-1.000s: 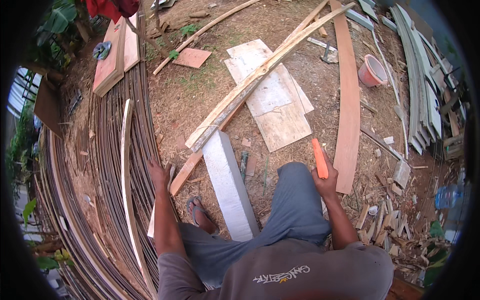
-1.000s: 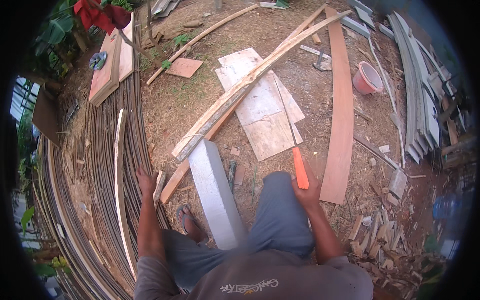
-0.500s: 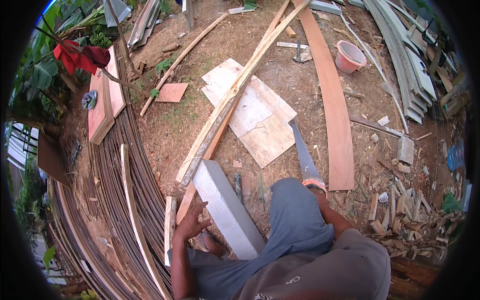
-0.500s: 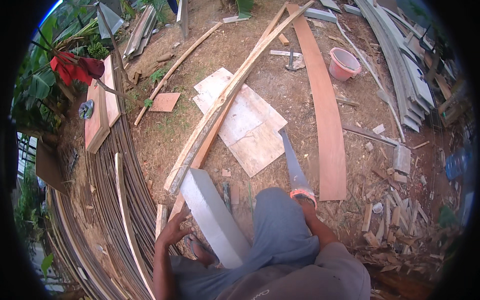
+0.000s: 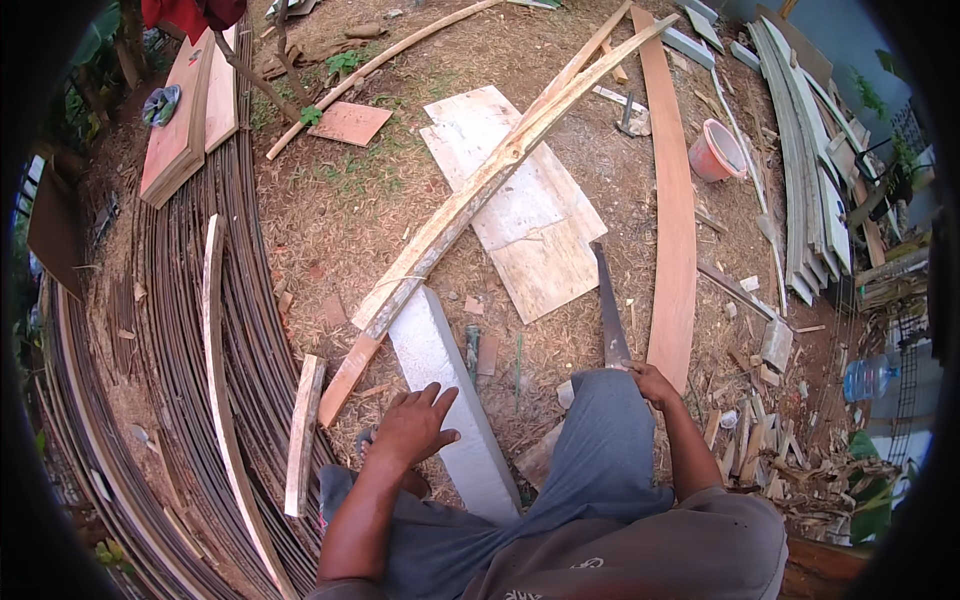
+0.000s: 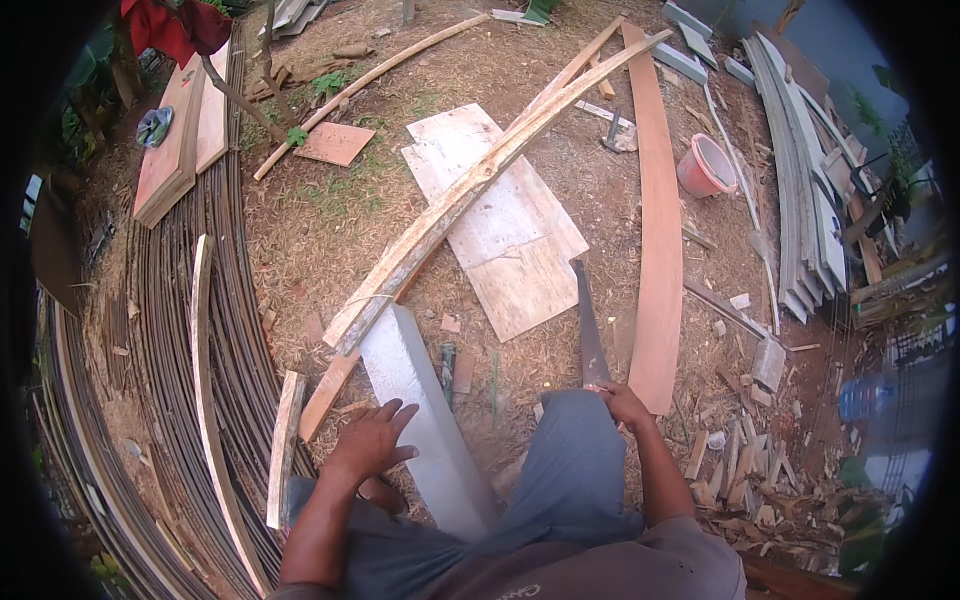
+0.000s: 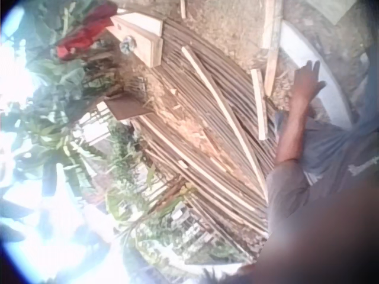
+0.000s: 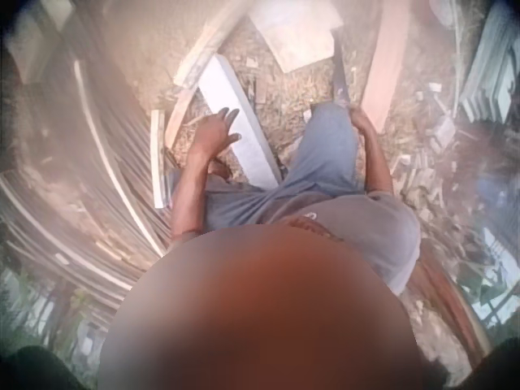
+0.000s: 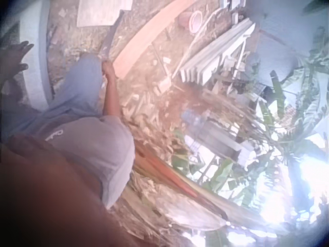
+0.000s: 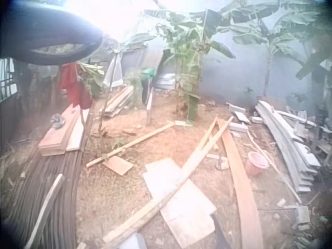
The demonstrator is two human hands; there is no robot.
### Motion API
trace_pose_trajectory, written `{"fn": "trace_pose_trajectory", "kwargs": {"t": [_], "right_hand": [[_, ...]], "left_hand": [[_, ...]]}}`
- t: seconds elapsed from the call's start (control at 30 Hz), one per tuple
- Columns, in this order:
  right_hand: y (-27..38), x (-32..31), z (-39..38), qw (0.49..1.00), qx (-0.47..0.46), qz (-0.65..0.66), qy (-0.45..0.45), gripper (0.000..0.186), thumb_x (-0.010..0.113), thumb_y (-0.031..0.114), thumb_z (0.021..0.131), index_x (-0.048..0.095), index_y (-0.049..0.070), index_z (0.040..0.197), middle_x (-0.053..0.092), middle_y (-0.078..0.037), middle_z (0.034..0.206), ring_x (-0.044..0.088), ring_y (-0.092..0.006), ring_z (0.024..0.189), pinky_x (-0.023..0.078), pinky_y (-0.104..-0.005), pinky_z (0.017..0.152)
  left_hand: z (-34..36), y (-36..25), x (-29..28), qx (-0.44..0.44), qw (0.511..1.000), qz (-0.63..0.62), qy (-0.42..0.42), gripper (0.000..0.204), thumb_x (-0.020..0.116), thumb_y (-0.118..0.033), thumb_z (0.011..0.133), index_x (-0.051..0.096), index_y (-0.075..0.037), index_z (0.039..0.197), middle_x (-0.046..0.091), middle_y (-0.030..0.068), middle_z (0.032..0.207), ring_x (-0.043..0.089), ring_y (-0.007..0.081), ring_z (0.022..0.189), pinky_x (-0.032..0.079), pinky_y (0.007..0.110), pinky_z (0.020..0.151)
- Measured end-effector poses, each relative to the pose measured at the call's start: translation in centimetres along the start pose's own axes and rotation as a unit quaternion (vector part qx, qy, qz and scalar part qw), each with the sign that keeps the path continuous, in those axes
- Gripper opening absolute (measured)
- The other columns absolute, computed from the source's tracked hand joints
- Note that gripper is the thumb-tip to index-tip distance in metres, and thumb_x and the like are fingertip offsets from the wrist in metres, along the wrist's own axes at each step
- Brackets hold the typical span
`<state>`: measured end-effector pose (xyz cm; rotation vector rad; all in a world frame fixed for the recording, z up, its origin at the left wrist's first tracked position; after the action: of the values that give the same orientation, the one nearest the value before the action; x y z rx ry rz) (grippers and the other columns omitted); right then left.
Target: The person measures a wooden plank with a tape measure, marks it, and cuts it with a hand saw. They then assemble the cut pieces with other planks and fasten them using a hammer and nails.
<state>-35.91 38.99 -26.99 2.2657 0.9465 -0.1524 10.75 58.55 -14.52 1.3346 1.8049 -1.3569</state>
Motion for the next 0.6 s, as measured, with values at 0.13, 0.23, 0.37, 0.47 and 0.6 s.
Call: {"fn": "trace_pose_trajectory", "kwargs": {"t": [0.13,0.23,0.37,0.47,0.6], "right_hand": [[6.5,2.2,-9.9,0.992,-0.064,0.079,-0.071,0.068,0.062,0.038,0.101,0.038,0.006,0.157,0.057,-0.017,0.141,0.061,-0.0266,0.119,0.051,-0.0366,0.099],[10.9,8.4,-16.8,0.966,-0.123,-0.228,-0.008,0.075,0.055,0.047,0.101,0.032,0.003,0.158,0.038,-0.027,0.157,0.034,-0.0384,0.148,0.032,-0.0444,0.12],[15.7,12.6,-22.5,0.954,-0.048,-0.282,0.091,0.083,0.052,0.055,0.099,0.029,0.002,0.158,0.034,-0.03,0.159,0.029,-0.0417,0.151,0.029,-0.0465,0.122],[19.7,13.8,-27.9,0.905,0.001,-0.404,0.131,0.087,0.055,0.058,0.096,0.031,0.003,0.158,0.034,-0.03,0.158,0.032,-0.0432,0.149,0.03,-0.0467,0.121],[27.4,15.7,-33.9,0.921,-0.006,-0.378,0.1,0.085,0.057,0.06,0.095,0.037,0.005,0.156,0.04,-0.029,0.155,0.041,-0.0444,0.144,0.032,-0.0459,0.12]], "left_hand": [[1.0,5.8,2.0,0.002,0.989,-0.141,-0.033,0.072,0.075,-0.04,0.088,0.047,-0.01,0.147,0.055,0.021,0.141,0.06,0.0379,0.124,0.049,0.049,0.104],[-0.9,8.8,4.1,-0.071,0.959,-0.261,-0.086,0.071,0.073,-0.038,0.089,0.048,-0.008,0.147,0.056,0.0232,0.142,0.06,0.0406,0.124,0.048,0.048,0.105],[-9.3,7.9,4.2,-0.047,0.953,-0.256,0.154,0.068,0.07,-0.04,0.091,0.05,-0.005,0.146,0.06,0.0269,0.137,0.059,0.0441,0.124,0.048,0.047,0.105],[-18.1,5.1,-1.6,-0.035,0.935,-0.349,0.041,0.07,0.069,-0.046,0.092,0.05,-0.008,0.147,0.061,0.0228,0.138,0.059,0.042,0.126,0.045,0.046,0.108],[-29.1,2.8,-7.8,-0.065,0.93,-0.352,0.081,0.071,0.064,-0.053,0.094,0.046,-0.017,0.152,0.055,0.0194,0.147,0.048,0.0381,0.14,0.037,0.048,0.116]]}}
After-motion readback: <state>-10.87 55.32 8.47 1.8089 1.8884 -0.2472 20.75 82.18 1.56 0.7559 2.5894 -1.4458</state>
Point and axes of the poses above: each hand's wrist, its own z-axis towards the middle knuckle, its own x-axis out of the palm, y = z × x, the point moved 3 cm from there along z, towards the middle knuckle
